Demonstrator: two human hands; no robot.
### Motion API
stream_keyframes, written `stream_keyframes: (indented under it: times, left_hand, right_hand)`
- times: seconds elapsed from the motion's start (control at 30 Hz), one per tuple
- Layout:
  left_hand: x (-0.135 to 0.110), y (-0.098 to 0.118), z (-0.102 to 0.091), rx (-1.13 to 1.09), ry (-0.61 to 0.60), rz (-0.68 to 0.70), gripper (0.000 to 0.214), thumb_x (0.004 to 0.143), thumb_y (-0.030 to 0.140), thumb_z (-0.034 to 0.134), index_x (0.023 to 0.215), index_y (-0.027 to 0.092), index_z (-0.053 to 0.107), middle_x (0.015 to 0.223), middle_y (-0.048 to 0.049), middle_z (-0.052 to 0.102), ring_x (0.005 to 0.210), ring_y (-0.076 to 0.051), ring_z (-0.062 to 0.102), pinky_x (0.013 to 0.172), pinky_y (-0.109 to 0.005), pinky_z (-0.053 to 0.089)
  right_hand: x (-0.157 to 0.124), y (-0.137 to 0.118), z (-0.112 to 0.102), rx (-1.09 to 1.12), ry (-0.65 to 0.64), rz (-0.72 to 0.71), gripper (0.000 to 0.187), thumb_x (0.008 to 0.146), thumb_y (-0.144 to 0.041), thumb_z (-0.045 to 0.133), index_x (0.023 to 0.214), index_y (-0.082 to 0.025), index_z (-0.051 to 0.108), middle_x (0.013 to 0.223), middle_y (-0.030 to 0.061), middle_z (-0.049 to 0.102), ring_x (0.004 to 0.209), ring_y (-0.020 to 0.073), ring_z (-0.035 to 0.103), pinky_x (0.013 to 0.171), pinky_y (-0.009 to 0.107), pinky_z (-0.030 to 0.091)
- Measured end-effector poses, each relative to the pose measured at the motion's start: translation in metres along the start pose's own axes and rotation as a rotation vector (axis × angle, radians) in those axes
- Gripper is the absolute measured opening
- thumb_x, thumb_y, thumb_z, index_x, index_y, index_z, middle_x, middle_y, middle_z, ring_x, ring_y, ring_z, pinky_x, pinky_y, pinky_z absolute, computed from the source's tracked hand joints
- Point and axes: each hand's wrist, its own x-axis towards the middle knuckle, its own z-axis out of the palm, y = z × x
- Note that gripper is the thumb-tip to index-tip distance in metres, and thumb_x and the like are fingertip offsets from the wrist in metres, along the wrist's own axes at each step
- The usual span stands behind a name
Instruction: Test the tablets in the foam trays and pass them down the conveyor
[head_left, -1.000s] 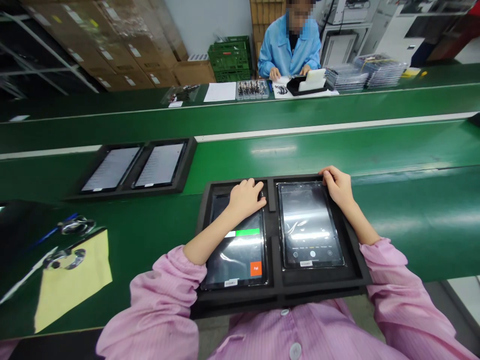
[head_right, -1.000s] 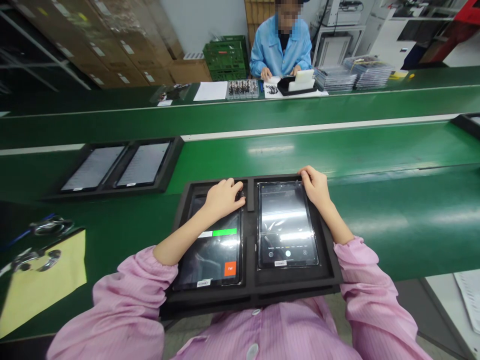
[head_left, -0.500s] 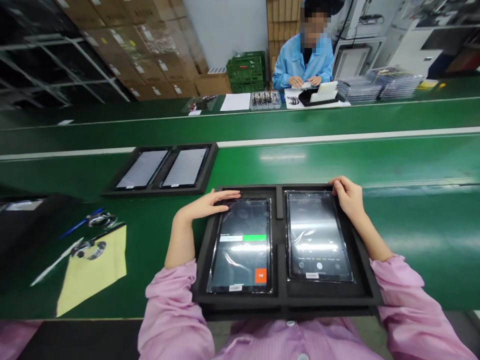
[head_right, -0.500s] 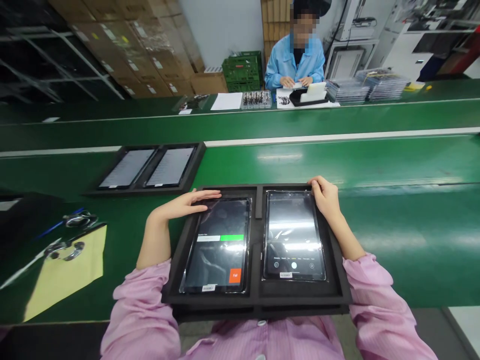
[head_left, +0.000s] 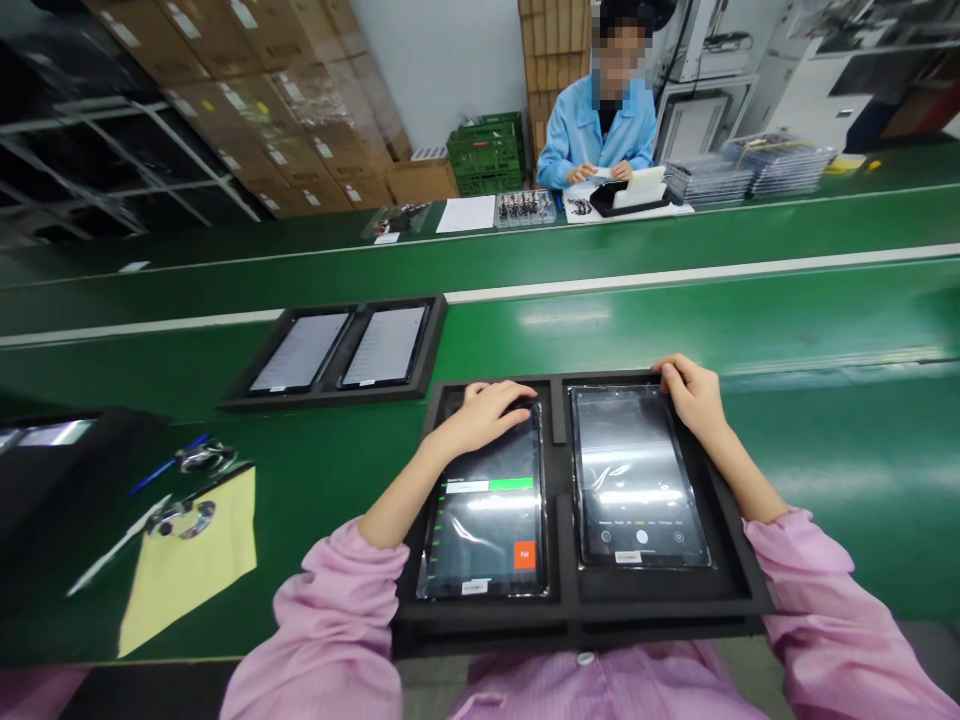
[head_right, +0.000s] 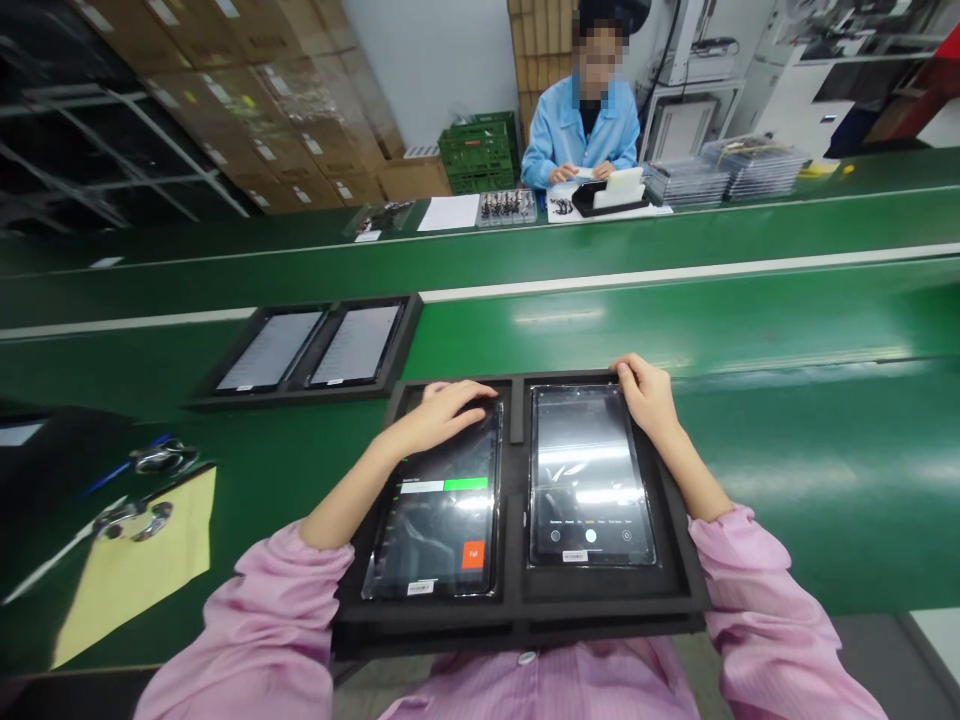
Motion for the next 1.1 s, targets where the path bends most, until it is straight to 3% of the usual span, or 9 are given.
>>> stream_keyframes:
  times: [0.1,0.2,0.47,0.73,0.93,1.0,1.1]
  left_hand:
    - [0.011,0.011,0.008,0.029,-0.029,0.14,0.031,0.101,0.033,0.04,0.115,0.025,0.067,0.125,-0.0075,0.062,0.118,-0.024,0.055,0.102,-0.042,0.042]
    - [0.009,0.013,0.012,0.075,-0.019,0.186,0.032,0.102,0.034,0.039,0.107,0.025,0.07,0.119,-0.0078,0.06,0.112,-0.024,0.056,0.099,-0.041,0.045]
    - [0.007,0.003,0.013,-0.025,0.006,0.229,0.031,0.1,0.035,0.043,0.119,0.023,0.063,0.117,-0.0082,0.06,0.111,-0.024,0.056,0.101,-0.041,0.046]
    - [0.007,0.012,0.009,0.171,-0.016,0.234,0.032,0.1,0.039,0.039,0.109,0.025,0.066,0.119,-0.0093,0.058,0.105,-0.026,0.056,0.092,-0.042,0.049]
    - [0.006,0.005,0.005,0.069,-0.049,0.203,0.038,0.099,0.036,0.032,0.113,0.024,0.066,0.122,-0.0088,0.062,0.11,-0.025,0.058,0.099,-0.044,0.049]
    - [-0.009,-0.004,0.003,-0.056,0.001,0.165,0.044,0.099,0.037,0.03,0.127,0.024,0.062,0.133,-0.0083,0.061,0.12,-0.026,0.057,0.106,-0.045,0.047]
    - [-0.04,-0.015,-0.006,-0.124,0.205,0.005,0.043,0.1,0.041,0.036,0.136,0.037,0.058,0.143,0.001,0.058,0.129,-0.027,0.054,0.109,-0.045,0.047]
  right_hand:
    - [0.0,0.002,0.0,-0.004,-0.001,0.005,0.031,0.092,-0.04,0.045,0.082,-0.021,0.067,0.055,-0.0014,0.056,0.053,0.017,0.052,0.058,0.029,0.04]
    - [0.0,0.003,0.001,-0.011,-0.014,0.004,0.029,0.092,-0.038,0.045,0.082,-0.02,0.067,0.055,-0.0016,0.056,0.053,0.0169,0.053,0.059,0.029,0.04]
    - [0.0,0.001,0.001,-0.015,-0.024,0.006,0.029,0.092,-0.037,0.044,0.082,-0.021,0.066,0.06,-0.0008,0.058,0.059,0.0179,0.057,0.063,0.029,0.042]
    - [0.001,0.0,0.001,0.001,-0.017,0.008,0.025,0.091,-0.035,0.044,0.08,-0.023,0.062,0.06,0.0002,0.059,0.065,0.0205,0.06,0.065,0.03,0.044]
    - [0.005,-0.001,0.004,0.056,-0.005,0.062,0.023,0.088,-0.035,0.045,0.077,-0.023,0.061,0.062,0.0002,0.059,0.068,0.0198,0.06,0.07,0.03,0.045]
    - [0.006,-0.002,0.006,0.066,0.024,0.089,0.022,0.087,-0.036,0.045,0.078,-0.022,0.06,0.066,0.0011,0.061,0.068,0.0198,0.059,0.071,0.031,0.045]
    - [-0.009,-0.006,-0.003,0.027,0.138,0.108,0.021,0.087,-0.035,0.042,0.085,-0.022,0.059,0.077,0.0045,0.065,0.075,0.0213,0.061,0.074,0.033,0.047]
